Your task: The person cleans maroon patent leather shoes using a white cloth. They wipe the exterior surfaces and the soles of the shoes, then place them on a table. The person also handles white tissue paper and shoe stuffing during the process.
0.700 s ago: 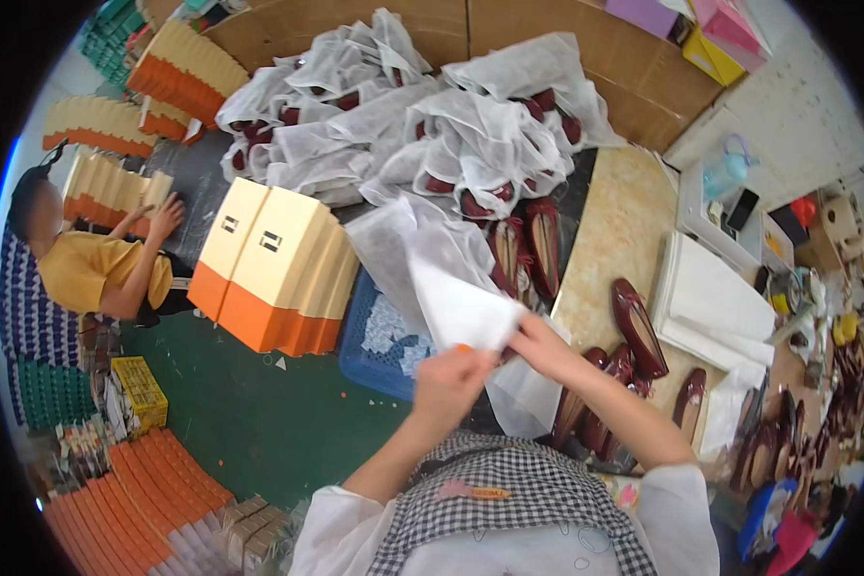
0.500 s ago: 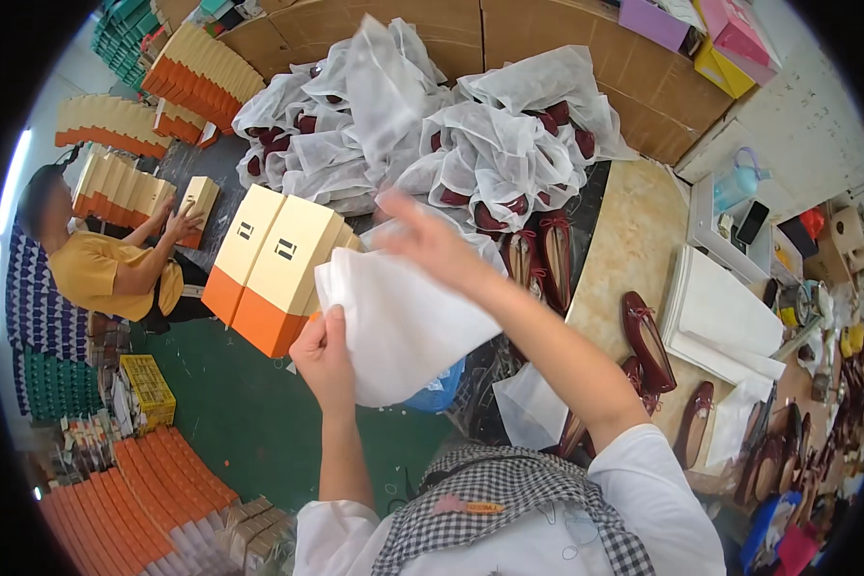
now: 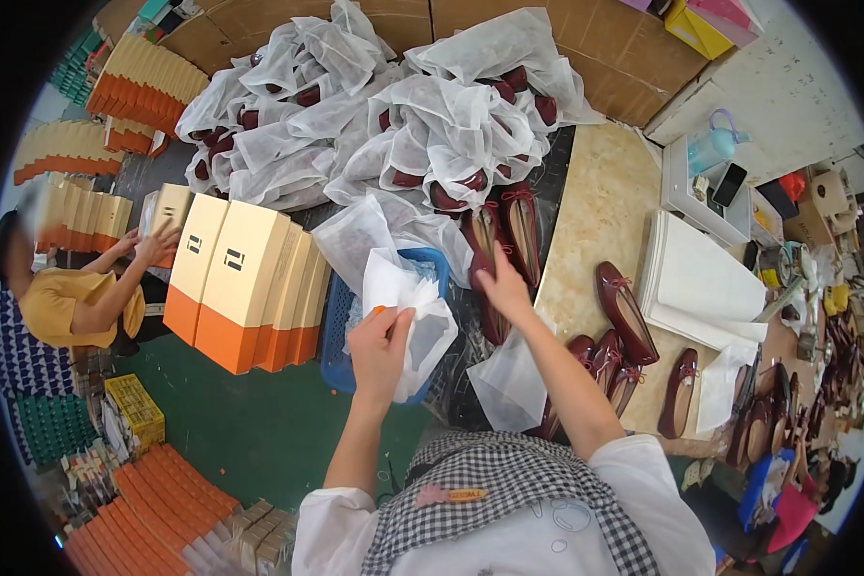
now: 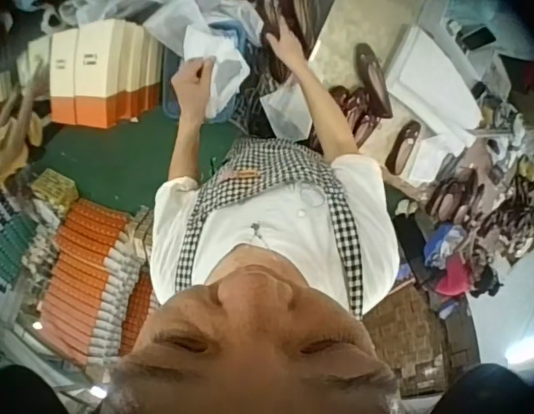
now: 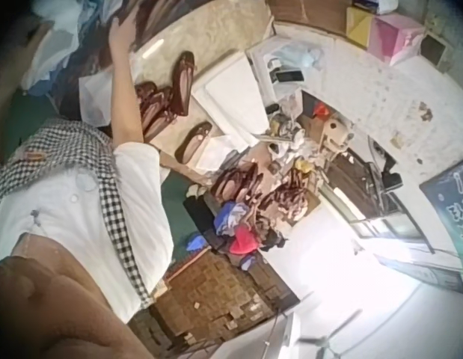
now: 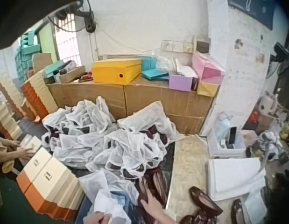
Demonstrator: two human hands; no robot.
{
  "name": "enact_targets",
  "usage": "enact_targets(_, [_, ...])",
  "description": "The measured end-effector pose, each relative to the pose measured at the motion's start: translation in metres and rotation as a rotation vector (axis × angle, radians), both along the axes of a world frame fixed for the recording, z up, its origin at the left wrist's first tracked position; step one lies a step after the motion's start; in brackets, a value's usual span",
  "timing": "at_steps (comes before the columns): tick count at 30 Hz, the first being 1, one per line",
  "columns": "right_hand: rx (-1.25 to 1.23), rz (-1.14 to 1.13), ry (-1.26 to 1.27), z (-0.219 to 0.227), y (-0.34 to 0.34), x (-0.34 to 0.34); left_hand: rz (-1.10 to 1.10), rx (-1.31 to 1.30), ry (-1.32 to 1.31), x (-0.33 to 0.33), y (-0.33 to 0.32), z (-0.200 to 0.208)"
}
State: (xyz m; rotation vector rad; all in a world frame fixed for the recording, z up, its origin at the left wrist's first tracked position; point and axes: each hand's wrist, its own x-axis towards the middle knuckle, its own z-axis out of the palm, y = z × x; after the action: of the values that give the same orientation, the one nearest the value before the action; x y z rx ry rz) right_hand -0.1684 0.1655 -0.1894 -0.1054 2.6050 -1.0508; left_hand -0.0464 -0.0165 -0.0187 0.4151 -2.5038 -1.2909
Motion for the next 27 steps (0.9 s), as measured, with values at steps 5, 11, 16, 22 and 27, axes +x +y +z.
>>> enact_targets(5, [-0.572, 0.263, -0.586, 0.145, 0.105, 0.012, -0.008, -0.392, -0.059, -0.008, -0.026, -0.036])
enact_targets(11, [-0.255, 0.782, -0.238, 0.224, 0.088, 0.076, -0.148, -0.286, -0.019, 0.003, 0.017, -0.012])
enact_targets(16, [-0.863, 0.501, -0.402, 0.162, -0.057, 0.024, 0.048, -0.066, 0.117, 0.028, 0.002, 0.028])
enact_targets(22, [-0.962, 0.497, -0.242, 0.204, -0.137, 0.027, 0.388, 0.178, 0.231, 0.017, -0.060, 0.055])
enact_targets(27, [-0.730, 0.345, -0.314, 0.136, -0.046, 0.019, 0.316, 0.429, 0.124, 0.014, -0.043, 0.014])
